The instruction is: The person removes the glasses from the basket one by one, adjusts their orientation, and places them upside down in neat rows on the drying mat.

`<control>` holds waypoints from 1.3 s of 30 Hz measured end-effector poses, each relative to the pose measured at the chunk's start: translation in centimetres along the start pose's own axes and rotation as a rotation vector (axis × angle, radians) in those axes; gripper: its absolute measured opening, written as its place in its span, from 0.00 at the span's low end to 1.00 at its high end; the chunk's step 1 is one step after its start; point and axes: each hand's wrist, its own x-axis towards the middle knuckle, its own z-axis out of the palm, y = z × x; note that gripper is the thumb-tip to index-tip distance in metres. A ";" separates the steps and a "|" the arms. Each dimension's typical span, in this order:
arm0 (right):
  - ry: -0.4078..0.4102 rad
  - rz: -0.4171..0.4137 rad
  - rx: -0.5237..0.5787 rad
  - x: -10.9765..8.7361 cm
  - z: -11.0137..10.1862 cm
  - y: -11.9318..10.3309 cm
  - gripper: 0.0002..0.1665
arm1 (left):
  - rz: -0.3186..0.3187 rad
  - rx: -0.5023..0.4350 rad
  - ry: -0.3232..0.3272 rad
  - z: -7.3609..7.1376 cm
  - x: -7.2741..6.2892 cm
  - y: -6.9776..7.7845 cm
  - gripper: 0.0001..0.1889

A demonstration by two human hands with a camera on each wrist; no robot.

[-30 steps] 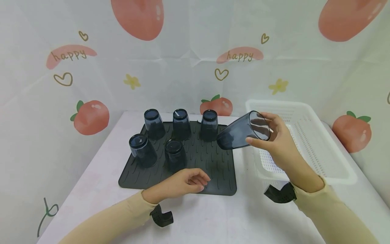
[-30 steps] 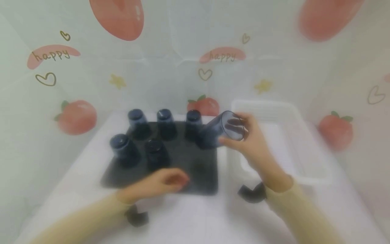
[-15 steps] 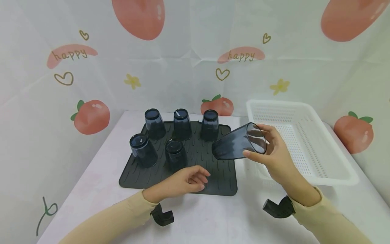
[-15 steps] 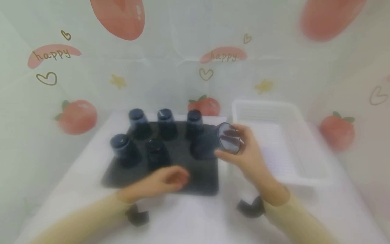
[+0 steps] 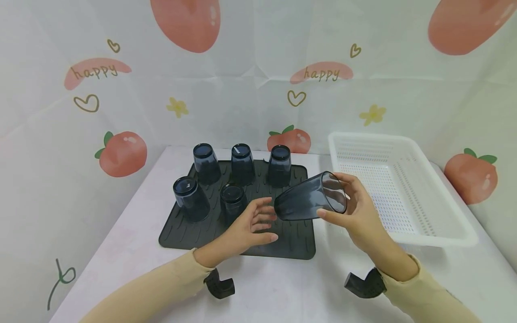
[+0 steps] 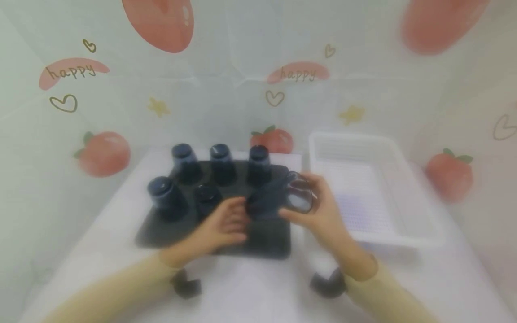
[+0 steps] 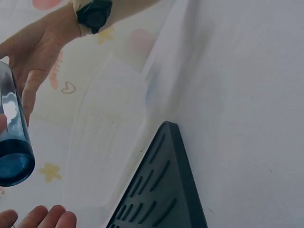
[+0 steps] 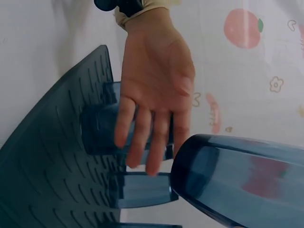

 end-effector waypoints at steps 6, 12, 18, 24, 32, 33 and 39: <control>0.008 -0.018 0.008 -0.3 0.3 0.2 0.42 | 0.033 -0.076 0.040 0.2 0.4 0.4 0.48; 0.008 -0.022 0.025 -0.5 0.6 0.2 0.42 | 0.080 -0.105 0.057 0.5 1.0 0.6 0.48; 0.008 -0.035 0.035 -0.7 0.9 0.3 0.43 | 0.104 -0.139 0.053 0.8 1.4 1.2 0.48; 0.000 -0.056 0.066 -0.8 1.1 0.4 0.43 | 0.107 -0.172 0.050 1.0 1.6 1.2 0.46; -0.012 -0.052 0.109 -0.9 1.3 0.5 0.42 | 0.147 -0.184 0.033 1.3 1.7 1.0 0.43; -0.010 -0.045 0.110 -1.0 1.3 0.5 0.42 | 0.156 -0.190 0.031 1.3 1.7 0.9 0.42; 0.002 0.010 0.088 -1.2 1.2 0.7 0.41 | 0.181 -0.209 0.033 1.6 1.6 0.9 0.38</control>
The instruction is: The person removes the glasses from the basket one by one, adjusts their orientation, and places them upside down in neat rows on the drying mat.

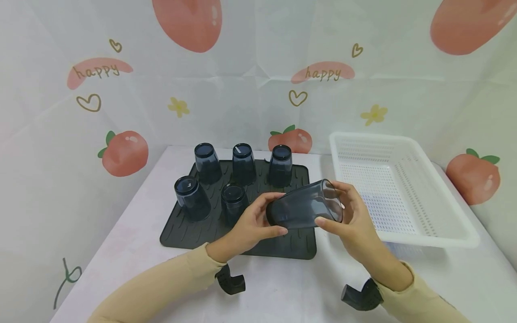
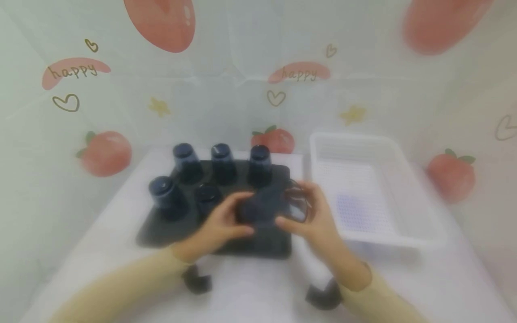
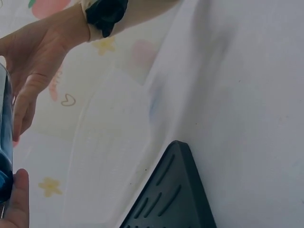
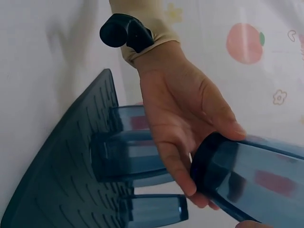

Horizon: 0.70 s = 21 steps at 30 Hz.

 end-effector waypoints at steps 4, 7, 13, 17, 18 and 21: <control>-0.001 0.008 -0.006 -0.1 -0.2 0.1 0.40 | 0.007 -0.009 0.007 0.0 -0.1 -0.3 0.38; -0.011 0.002 -0.009 -0.1 -0.2 0.2 0.39 | 0.020 -0.013 0.014 0.0 -0.2 -0.3 0.38; -0.028 -0.002 -0.016 -0.1 -0.4 0.3 0.38 | 0.035 -0.039 0.027 0.1 -0.4 -0.2 0.40; -0.036 0.004 -0.005 -0.1 -0.4 0.3 0.38 | 0.037 -0.064 0.039 0.2 -0.6 0.0 0.41; -0.039 0.004 0.000 -0.1 -0.4 0.3 0.38 | 0.038 -0.067 0.042 0.2 -0.6 0.0 0.41; -0.053 -0.004 0.017 -0.1 -0.5 0.3 0.38 | 0.050 -0.075 0.047 0.1 -0.6 0.1 0.39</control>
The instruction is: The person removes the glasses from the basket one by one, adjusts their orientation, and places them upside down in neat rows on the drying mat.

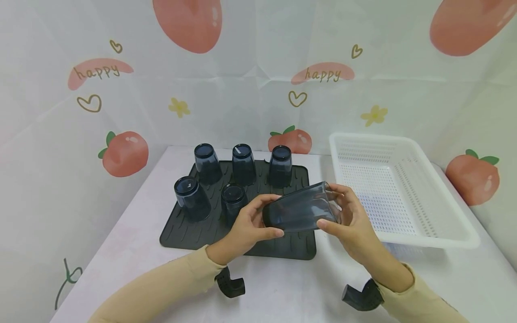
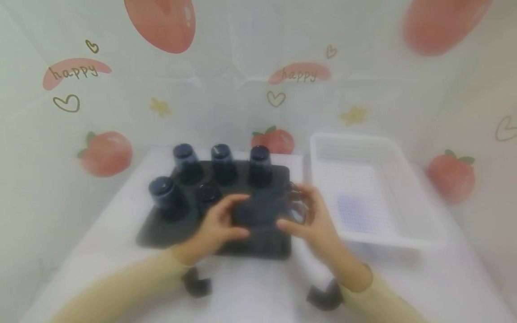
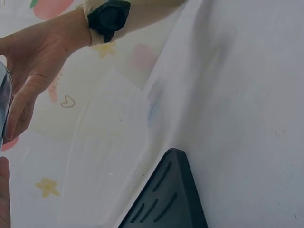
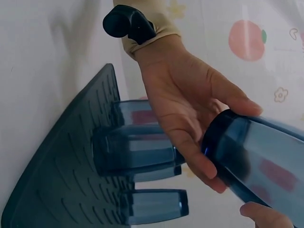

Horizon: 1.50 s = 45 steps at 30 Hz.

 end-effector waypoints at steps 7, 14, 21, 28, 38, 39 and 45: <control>-0.051 -0.002 0.065 -0.1 -0.1 0.2 0.39 | 0.041 -0.006 0.010 -0.3 0.1 -0.1 0.36; -0.085 0.041 0.049 -0.1 -0.3 0.2 0.38 | 0.025 -0.046 0.034 -0.3 -0.1 0.4 0.35; -0.149 0.122 -0.044 0.0 -0.9 0.2 0.39 | 0.055 -0.050 0.044 -0.5 -0.2 1.0 0.33; -0.206 0.193 -0.211 -0.1 -1.8 -0.2 0.46 | 0.081 -0.033 0.074 -0.8 -0.2 1.4 0.34; -0.351 0.291 -0.305 -0.9 -2.6 1.9 0.36 | 0.115 0.012 0.101 -1.5 -0.3 2.4 0.34; -0.374 0.298 -0.315 -1.0 -2.6 2.0 0.33 | 0.120 0.023 0.103 -1.5 -0.3 2.5 0.33; -0.542 0.335 -0.407 -1.3 -2.5 2.4 0.25 | 0.129 0.077 0.134 -1.6 -0.3 2.8 0.34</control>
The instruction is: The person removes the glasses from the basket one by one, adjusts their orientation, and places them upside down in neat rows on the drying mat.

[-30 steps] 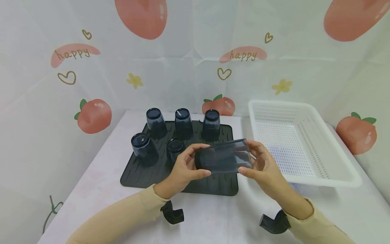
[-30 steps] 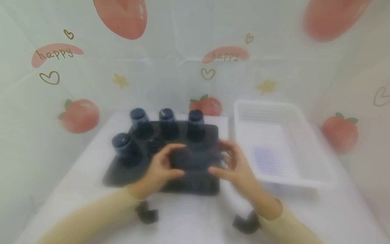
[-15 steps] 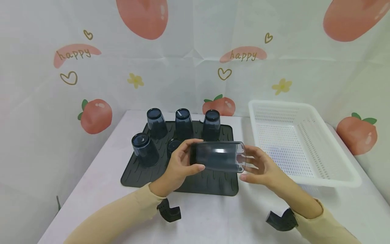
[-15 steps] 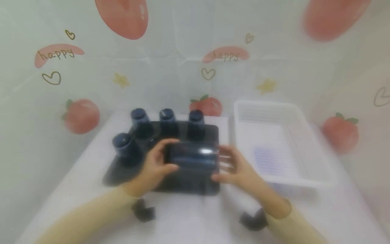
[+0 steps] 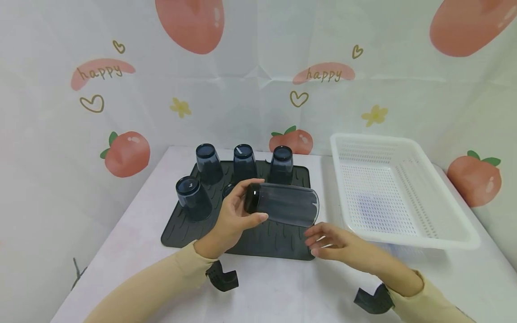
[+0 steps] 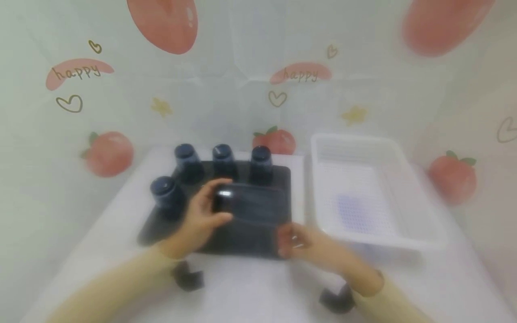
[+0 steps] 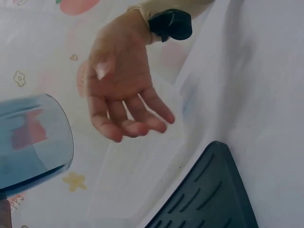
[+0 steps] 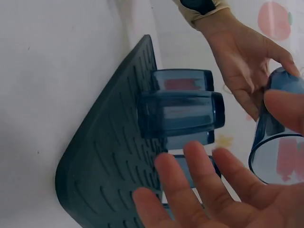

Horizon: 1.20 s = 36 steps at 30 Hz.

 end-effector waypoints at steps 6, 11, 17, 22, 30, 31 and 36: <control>-0.086 0.007 -0.063 0.1 0.1 0.2 0.20 | -0.037 -0.033 0.007 0.3 0.3 0.4 0.34; -0.104 0.013 -0.056 0.2 0.2 0.5 0.19 | -0.053 -0.037 0.004 0.6 0.5 0.5 0.35; -0.124 0.021 -0.014 0.1 0.4 0.6 0.19 | -0.054 -0.024 0.008 0.9 0.8 0.3 0.39; -0.125 0.004 -0.007 0.0 0.5 0.5 0.19 | -0.053 -0.047 -0.003 1.1 1.1 -0.1 0.39; -0.119 0.016 -0.025 -0.1 0.5 0.3 0.19 | -0.063 -0.029 0.023 1.6 1.6 -0.4 0.37; -0.120 0.019 -0.024 -0.1 0.5 0.3 0.19 | -0.069 -0.027 0.030 1.6 1.6 -0.5 0.37; -0.123 0.040 -0.018 -0.1 0.4 0.3 0.20 | -0.092 -0.011 0.055 1.6 1.8 -1.0 0.37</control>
